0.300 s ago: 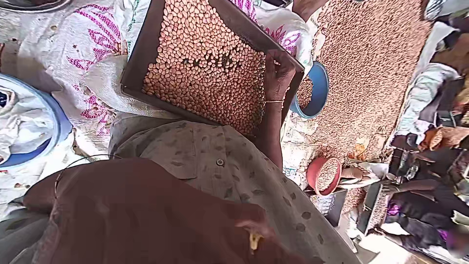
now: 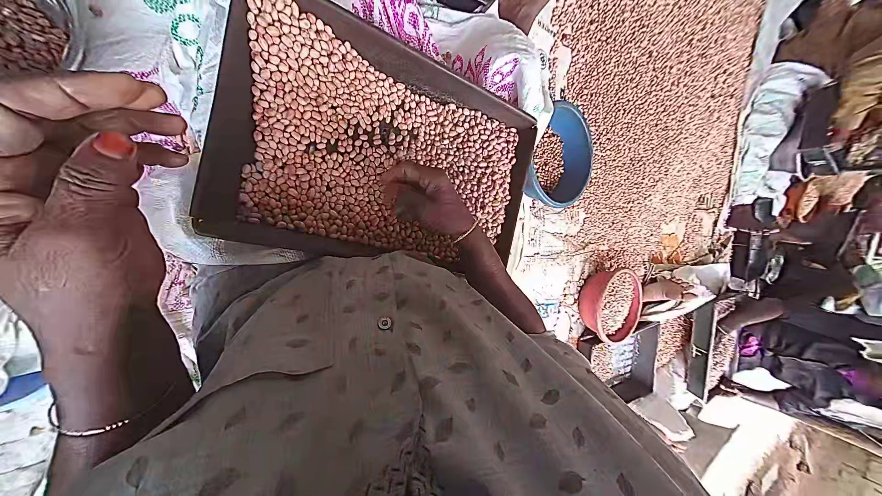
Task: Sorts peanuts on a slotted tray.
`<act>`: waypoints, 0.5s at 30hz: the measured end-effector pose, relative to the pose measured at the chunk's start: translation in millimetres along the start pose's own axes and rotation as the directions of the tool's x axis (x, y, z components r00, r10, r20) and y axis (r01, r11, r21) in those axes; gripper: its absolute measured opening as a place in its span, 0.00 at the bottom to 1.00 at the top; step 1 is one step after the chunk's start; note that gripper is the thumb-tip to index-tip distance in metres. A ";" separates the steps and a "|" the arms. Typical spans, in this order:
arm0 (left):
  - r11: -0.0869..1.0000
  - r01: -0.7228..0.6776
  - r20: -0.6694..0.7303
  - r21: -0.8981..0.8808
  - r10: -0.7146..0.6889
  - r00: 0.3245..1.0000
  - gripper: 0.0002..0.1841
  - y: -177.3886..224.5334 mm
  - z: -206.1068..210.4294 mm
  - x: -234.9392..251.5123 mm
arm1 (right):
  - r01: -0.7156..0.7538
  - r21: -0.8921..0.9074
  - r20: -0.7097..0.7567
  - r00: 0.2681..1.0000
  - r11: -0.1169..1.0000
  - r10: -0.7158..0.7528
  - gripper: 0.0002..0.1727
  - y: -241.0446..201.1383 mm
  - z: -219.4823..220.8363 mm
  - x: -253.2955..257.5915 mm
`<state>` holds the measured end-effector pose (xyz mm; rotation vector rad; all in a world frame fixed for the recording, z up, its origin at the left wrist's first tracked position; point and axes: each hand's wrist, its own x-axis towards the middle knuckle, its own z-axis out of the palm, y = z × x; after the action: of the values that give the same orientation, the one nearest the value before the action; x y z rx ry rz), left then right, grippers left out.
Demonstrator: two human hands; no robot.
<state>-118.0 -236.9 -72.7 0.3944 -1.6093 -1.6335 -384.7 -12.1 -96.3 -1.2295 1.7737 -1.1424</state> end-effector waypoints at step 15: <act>0.886 0.461 -0.195 -0.050 -0.462 0.865 0.16 -50.5 13.8 18.2 | 0.473 -0.480 0.192 0.879 0.739 -0.437 0.20 -12.0 81.7 47.0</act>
<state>-155.2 -246.3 -112.7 0.9778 -1.4257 -1.8698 -323.2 -81.1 -118.7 -2.0978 1.8415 -0.8692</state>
